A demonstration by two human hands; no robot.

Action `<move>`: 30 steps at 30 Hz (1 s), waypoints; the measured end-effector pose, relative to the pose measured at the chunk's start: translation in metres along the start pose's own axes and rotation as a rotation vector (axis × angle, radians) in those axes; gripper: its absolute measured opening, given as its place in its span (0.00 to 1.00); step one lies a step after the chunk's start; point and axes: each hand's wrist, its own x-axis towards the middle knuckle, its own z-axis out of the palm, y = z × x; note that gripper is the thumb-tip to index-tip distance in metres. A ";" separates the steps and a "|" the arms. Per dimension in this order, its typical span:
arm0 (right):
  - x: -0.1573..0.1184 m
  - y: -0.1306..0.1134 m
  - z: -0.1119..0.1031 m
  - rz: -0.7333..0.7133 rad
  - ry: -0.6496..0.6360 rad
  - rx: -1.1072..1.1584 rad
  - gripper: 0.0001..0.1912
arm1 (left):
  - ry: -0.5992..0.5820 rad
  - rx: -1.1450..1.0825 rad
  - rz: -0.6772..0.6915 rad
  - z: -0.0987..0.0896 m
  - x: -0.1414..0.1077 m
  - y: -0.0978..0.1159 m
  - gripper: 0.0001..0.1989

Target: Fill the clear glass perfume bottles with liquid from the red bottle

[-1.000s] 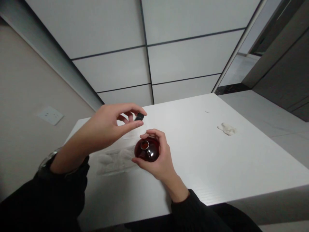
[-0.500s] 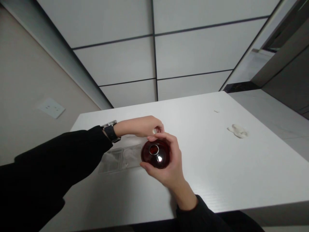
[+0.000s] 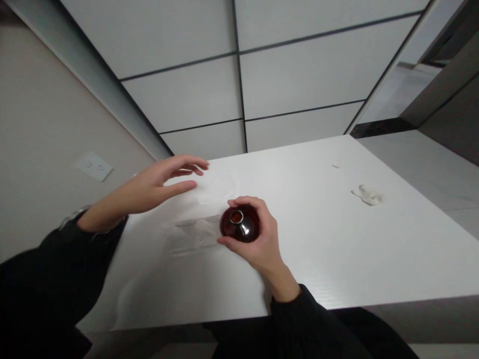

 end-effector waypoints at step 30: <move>-0.079 -0.020 0.108 0.415 -0.420 -0.243 0.41 | 0.435 -0.480 -0.095 0.126 -0.135 -0.061 0.27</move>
